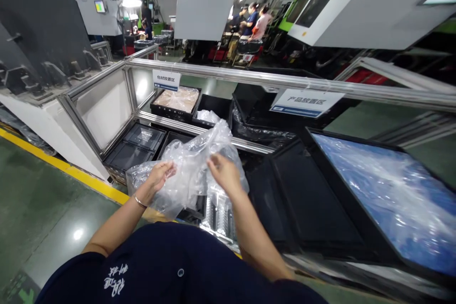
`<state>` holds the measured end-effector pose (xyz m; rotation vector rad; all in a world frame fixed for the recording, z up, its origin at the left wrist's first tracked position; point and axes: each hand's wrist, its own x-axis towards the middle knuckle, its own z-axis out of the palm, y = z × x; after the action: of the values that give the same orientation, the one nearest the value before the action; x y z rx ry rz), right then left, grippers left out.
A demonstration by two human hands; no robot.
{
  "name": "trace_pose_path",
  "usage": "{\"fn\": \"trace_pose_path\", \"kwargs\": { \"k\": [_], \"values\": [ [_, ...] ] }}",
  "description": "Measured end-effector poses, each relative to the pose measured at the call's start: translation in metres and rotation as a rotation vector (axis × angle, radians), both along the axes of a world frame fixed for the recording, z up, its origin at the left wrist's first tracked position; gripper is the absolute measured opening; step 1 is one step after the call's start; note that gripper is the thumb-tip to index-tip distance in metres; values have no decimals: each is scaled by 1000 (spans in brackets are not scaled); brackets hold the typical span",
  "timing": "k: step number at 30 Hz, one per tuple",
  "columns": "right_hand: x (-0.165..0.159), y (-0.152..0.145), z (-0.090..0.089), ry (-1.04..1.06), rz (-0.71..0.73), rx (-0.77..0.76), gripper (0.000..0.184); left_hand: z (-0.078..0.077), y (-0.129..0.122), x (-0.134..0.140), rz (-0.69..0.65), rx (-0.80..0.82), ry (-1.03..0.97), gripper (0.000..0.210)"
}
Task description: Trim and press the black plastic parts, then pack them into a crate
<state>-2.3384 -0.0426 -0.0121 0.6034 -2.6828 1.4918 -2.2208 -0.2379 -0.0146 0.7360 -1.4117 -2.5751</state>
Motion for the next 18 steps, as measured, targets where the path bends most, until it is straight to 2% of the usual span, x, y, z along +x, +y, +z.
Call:
{"fn": "trace_pose_path", "kwargs": {
  "k": [2,3,6,9,11,15,18],
  "values": [
    [35,-10,-17,-132,239,-149,29,-2,10,2,-128,-22,-21,50],
    [49,-15,-24,-182,305,-194,29,-3,14,2,-175,-60,-41,51],
    [70,-23,-35,-247,342,-269,31,-6,26,-1,-219,-192,-80,51],
    [70,-17,-34,-271,344,-299,39,-8,31,-8,-248,-253,-68,54],
    [66,-10,-32,-310,319,-347,42,-9,32,-11,-291,-237,-43,55],
    [62,-3,-38,-365,129,-471,44,-17,36,-16,-363,-173,25,50],
    [51,7,-51,-373,-48,-550,43,-22,30,-24,-256,-190,7,46]
  ]
}}
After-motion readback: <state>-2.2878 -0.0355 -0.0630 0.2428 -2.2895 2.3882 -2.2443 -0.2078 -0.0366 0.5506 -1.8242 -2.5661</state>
